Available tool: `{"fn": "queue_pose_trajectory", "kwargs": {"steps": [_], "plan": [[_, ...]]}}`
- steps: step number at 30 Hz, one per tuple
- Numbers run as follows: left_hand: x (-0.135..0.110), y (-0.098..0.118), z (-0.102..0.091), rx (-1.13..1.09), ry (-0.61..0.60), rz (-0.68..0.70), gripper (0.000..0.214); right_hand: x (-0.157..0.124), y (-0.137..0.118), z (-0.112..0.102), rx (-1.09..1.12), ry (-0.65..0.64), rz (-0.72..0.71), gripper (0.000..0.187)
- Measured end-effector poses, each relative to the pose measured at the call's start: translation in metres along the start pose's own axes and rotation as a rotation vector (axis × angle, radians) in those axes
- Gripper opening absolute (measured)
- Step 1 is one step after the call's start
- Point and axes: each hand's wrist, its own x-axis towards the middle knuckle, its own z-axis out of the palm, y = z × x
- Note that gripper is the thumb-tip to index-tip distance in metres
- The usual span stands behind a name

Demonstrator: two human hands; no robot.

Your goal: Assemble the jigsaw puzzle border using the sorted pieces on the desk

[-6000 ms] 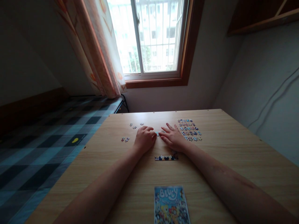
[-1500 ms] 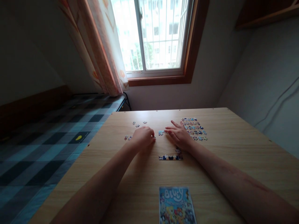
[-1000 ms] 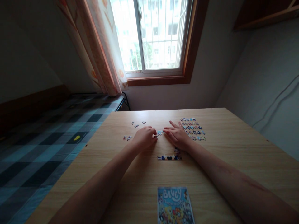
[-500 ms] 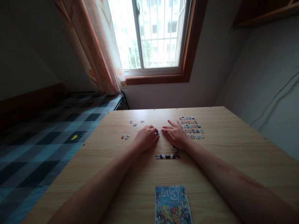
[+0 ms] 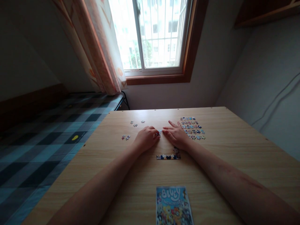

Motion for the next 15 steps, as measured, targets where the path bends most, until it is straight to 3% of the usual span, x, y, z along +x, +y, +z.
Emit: {"fn": "queue_pose_trajectory", "kwargs": {"steps": [15], "plan": [[-0.0008, -0.0024, 0.0038, 0.056, 0.021, 0.040, 0.017, 0.0001, 0.0001, 0.0000, -0.013, -0.026, 0.014, 0.051]]}}
